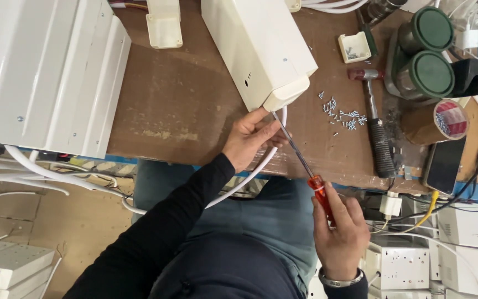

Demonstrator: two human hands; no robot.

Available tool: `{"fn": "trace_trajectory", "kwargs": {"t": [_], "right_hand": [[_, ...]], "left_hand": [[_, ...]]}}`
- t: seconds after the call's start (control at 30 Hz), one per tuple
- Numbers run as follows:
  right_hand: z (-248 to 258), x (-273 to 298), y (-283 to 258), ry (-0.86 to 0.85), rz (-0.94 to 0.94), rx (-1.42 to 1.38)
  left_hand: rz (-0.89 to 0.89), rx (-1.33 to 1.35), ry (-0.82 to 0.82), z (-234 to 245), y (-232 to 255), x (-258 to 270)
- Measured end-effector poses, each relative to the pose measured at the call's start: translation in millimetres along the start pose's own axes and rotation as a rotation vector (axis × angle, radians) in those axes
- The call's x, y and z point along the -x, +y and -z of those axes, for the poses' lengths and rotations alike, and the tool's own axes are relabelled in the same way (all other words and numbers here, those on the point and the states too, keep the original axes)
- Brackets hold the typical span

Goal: Assembling an electronic component box by securing the casing and connecting internal components.

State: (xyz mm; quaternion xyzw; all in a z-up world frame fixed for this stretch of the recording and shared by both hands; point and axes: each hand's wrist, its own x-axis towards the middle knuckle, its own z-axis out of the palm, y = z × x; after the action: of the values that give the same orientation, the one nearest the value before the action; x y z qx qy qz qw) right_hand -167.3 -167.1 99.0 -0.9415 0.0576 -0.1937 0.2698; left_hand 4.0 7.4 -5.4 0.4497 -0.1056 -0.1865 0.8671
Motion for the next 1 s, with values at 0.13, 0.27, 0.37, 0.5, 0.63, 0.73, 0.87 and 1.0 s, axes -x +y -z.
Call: {"fn": "trace_trajectory", "kwargs": {"t": [0.13,0.27,0.37,0.5,0.63,0.73,0.87,1.0], "right_hand": [[3.1,-4.1,16.0,-0.188,-0.746,-1.094],[-0.1,1.8,31.6,-0.217,-0.715,-1.079],[2.2,1.2,26.8,-0.272,-0.67,-1.062],[5.4,-1.5,10.0,-0.064,-0.07,-0.057],[-1.8,1.9,4.7,0.039,-0.004,-0.075],[-1.3,5.8,49.2,-0.327,-0.707,-1.464],[1.6,3.5,39.9,-0.271,-0.563,-1.072],[3.4,-9.3,20.1,-0.156,-0.217,-0.312]], "left_hand": [[0.009,0.077,-0.011,8.6,-17.6,-3.6],[-0.022,0.032,0.006,3.4,-6.4,-2.0],[-0.002,0.028,-0.001,-0.8,-0.9,-1.8],[0.031,0.043,-0.003,-1.6,1.7,-0.7],[0.034,0.034,0.007,-2.5,5.0,-0.9],[0.013,0.087,-0.007,2.6,-6.1,-2.1],[0.026,0.058,0.03,-0.7,-1.4,-1.0],[0.024,0.07,0.036,-0.3,-0.1,-2.8]]}}
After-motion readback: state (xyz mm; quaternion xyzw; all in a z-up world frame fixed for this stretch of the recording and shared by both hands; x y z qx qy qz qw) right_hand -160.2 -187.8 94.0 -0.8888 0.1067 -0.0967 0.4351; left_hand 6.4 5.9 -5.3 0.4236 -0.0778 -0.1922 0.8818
